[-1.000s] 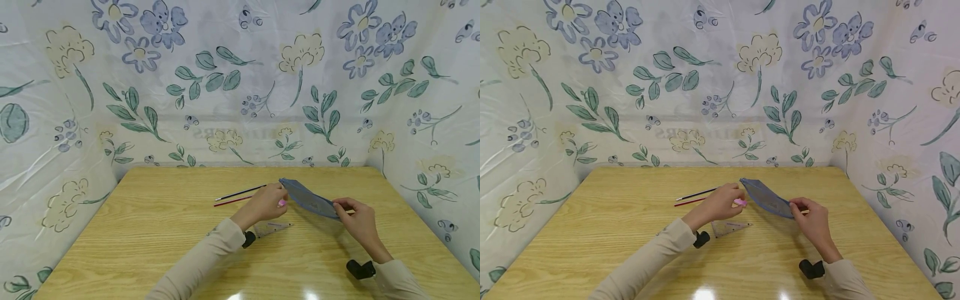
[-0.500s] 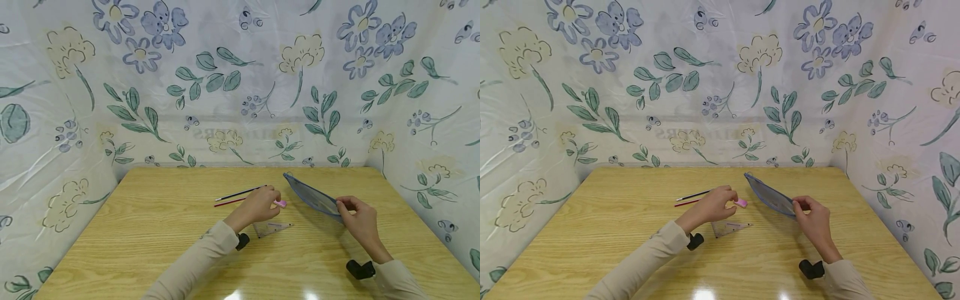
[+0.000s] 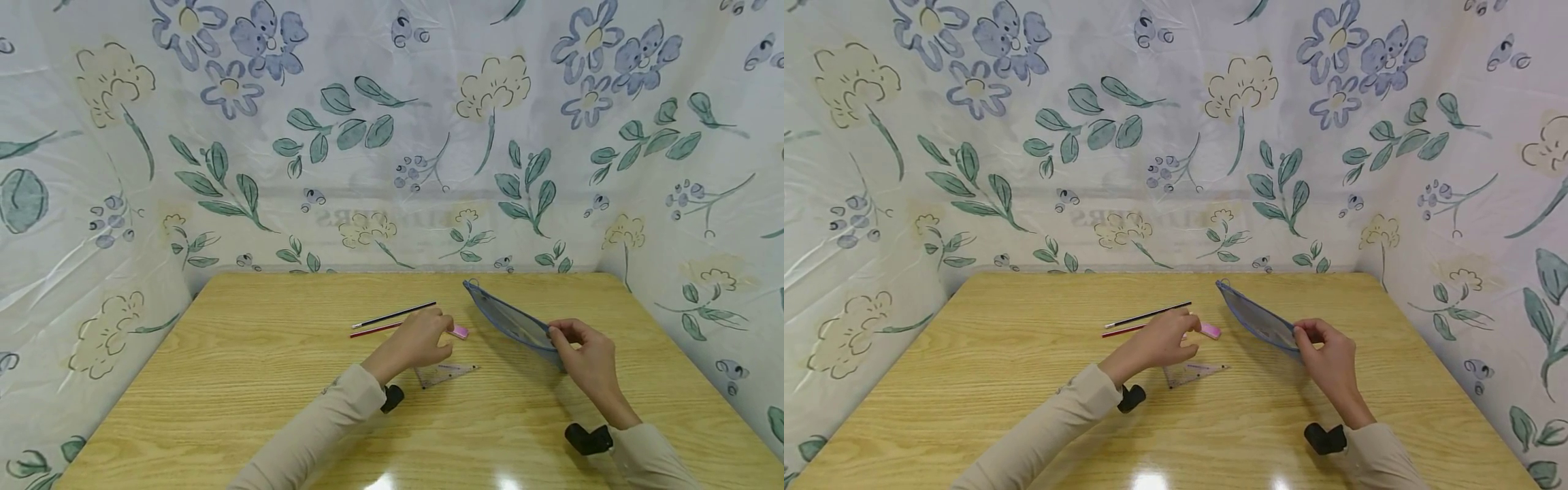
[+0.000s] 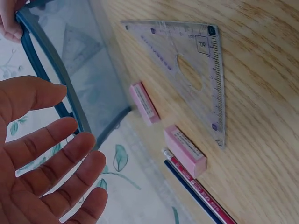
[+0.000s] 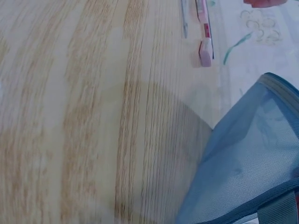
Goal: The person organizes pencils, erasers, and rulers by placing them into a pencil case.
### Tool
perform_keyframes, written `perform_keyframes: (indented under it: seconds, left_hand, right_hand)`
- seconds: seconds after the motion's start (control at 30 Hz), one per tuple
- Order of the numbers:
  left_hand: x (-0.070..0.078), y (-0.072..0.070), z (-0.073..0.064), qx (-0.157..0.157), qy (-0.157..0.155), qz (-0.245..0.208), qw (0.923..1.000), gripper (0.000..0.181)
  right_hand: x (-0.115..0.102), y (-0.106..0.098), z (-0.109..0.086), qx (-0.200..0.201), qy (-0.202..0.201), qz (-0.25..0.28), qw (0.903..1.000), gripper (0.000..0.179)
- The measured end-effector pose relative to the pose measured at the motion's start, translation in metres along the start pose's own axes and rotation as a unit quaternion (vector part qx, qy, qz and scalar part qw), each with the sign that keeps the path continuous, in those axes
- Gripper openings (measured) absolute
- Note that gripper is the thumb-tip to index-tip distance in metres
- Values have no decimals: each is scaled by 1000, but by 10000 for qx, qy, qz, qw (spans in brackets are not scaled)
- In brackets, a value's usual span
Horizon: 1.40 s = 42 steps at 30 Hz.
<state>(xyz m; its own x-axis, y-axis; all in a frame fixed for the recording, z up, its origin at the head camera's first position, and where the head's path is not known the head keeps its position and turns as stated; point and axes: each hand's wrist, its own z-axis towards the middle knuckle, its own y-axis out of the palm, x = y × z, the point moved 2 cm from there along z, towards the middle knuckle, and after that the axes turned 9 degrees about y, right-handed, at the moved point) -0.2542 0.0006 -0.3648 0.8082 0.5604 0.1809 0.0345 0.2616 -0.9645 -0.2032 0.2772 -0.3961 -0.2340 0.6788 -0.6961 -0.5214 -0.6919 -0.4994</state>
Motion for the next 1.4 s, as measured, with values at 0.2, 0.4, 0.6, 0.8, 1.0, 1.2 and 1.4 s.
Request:
perform_keyframes:
  seconds: [0.2, 0.4, 0.6, 0.8, 1.0, 1.2, 1.4]
  left_hand:
    - [0, 4, -2, -391, -246, 76, 9989, 31]
    - [-1, 9, -5, -799, -372, 180, 9959, 36]
    - [-3, 16, -10, -1123, -369, 60, 9930, 35]
    - [-4, 20, -14, -1459, -348, 32, 9887, 37]
    - [-4, 21, -18, -1584, -274, 280, 9866, 41]
    - [-6, 22, -19, -1691, -279, 303, 9847, 37]
    - [-8, 23, -19, -1746, -280, 247, 9839, 25]
  right_hand:
    - [0, -1, 1, -11, 112, 141, 9998, 5]
    - [-1, -1, 2, 25, 164, 144, 9998, 5]
    - [-1, -1, 2, -1, 168, 163, 9997, 5]
    - [0, 0, 1, -23, 185, 194, 9996, 5]
    - [0, 0, 1, -3, 257, 180, 9995, 5]
    - [-1, 1, 0, -26, 320, 150, 9994, 6]
    - [-2, 1, -1, -31, 302, 154, 9994, 5]
